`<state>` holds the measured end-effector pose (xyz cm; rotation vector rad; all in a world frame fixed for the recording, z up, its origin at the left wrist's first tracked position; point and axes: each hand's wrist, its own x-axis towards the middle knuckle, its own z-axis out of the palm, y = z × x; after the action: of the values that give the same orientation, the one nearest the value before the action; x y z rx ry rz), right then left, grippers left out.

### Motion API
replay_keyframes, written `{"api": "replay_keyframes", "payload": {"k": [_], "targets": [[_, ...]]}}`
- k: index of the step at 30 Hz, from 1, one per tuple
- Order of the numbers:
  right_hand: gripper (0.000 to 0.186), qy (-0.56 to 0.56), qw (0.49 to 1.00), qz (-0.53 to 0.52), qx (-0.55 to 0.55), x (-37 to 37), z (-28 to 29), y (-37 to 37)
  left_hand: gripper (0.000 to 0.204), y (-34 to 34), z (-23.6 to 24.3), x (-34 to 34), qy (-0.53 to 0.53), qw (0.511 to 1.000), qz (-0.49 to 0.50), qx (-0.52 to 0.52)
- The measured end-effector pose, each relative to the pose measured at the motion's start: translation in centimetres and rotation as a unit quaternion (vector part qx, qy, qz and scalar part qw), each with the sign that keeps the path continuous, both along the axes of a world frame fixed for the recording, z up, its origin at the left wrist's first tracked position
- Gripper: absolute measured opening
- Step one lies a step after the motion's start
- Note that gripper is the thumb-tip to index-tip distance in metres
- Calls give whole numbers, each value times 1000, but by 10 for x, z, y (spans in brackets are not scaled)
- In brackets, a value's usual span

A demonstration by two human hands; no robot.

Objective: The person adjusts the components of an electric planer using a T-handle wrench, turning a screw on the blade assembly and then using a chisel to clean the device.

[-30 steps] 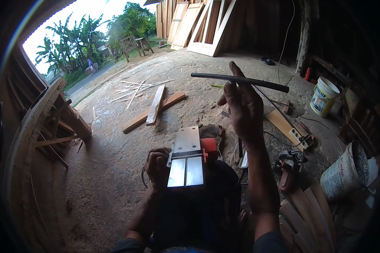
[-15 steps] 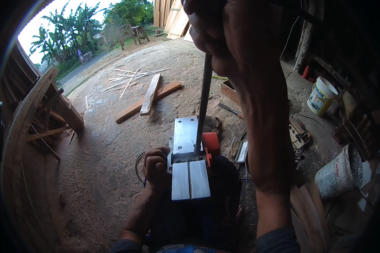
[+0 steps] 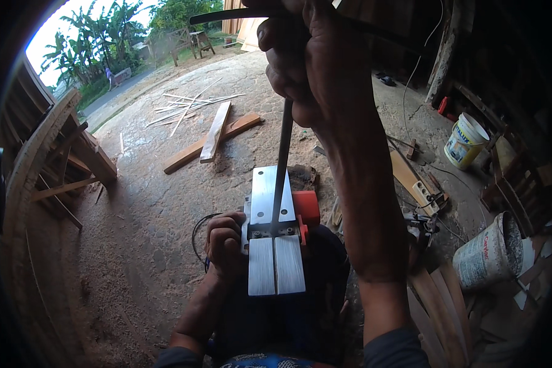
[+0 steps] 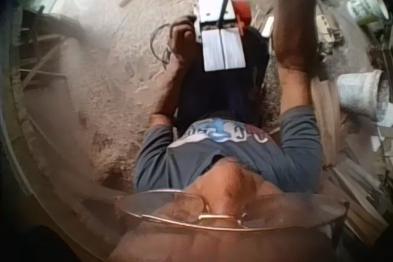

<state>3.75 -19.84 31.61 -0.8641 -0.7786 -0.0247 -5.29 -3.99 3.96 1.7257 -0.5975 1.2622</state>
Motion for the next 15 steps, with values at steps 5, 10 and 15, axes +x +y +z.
{"api": "replay_keyframes", "payload": {"k": [5, 10, 15], "targets": [[40, 25, 999, -9, -32, 8, 1, 6, 25, 1, 0, 1, -8, 1000, -8, -2], [38, 63, 996, -62, -30, 3, 4, 29, 20, 1, 0, 1, -14, 1000, -3, -2], [33, -2, 990, -125, -64, 13, -3, 28, 15, 2, 4, 0, -16, 1000, 8, 23]]}}
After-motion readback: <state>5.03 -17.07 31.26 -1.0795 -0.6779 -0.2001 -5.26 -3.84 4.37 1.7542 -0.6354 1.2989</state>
